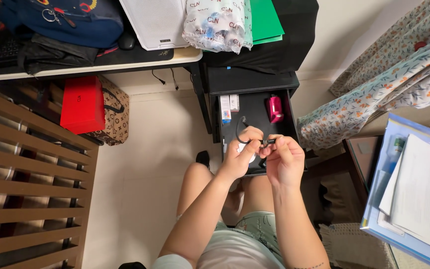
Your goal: The person organizes office supplies by sorting small items, a stapler, a pink tape dispenser, and a patterned cloth into a black drawer. They also place a plastic bag containing small items into the drawer and close it.
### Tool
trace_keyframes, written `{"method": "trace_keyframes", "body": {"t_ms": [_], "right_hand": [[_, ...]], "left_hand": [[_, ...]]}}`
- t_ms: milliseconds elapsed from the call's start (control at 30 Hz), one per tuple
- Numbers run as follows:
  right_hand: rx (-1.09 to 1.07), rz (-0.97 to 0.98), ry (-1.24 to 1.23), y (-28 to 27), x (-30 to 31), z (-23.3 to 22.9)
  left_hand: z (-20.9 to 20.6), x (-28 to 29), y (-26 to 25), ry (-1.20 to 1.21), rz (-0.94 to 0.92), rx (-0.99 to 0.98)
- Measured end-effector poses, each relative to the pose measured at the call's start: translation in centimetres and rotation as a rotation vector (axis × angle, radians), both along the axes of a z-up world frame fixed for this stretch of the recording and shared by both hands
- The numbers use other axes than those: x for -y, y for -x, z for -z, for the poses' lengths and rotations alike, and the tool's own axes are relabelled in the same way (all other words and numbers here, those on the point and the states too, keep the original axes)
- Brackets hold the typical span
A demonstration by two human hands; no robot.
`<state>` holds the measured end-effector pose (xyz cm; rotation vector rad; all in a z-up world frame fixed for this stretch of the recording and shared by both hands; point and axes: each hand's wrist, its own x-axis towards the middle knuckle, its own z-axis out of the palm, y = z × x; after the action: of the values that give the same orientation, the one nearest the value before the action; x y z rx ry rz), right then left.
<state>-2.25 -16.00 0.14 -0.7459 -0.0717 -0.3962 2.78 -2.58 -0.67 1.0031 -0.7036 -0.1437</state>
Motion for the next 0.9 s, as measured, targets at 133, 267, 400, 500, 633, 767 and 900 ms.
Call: {"method": "trace_keyframes", "body": {"t_ms": [133, 267, 400, 500, 633, 767, 900], "right_hand": [[-0.01, -0.035, -0.054, -0.1, 0.3, 0.4], [-0.021, -0.043, -0.049, -0.4, 0.3, 0.6], [-0.031, -0.046, -0.051, -0.8, -0.1, 0.9], [-0.101, 0.031, 0.012, -1.1, -0.3, 0.9], [-0.126, 0.1, 0.14, -1.7, -0.6, 0.8], [-0.154, 0.135, 0.163, -2.3, -0.9, 1.1], [-0.147, 0.163, 0.138, -2.7, -1.3, 2.2]], "left_hand": [[0.0, 0.4, 0.0, -0.032, -0.048, 0.013], [0.1, 0.6, 0.3, -0.045, -0.085, 0.002], [-0.2, 0.2, 0.5, -0.022, -0.052, -0.087], [-0.8, -0.4, 0.5, -0.175, -0.295, 0.126], [-1.2, -0.6, 0.6, -0.266, -0.487, 0.249], [-0.8, 0.0, 0.5, -0.22, -0.391, 0.032], [0.0, 0.9, 0.4, -0.136, -0.344, -0.085]]}}
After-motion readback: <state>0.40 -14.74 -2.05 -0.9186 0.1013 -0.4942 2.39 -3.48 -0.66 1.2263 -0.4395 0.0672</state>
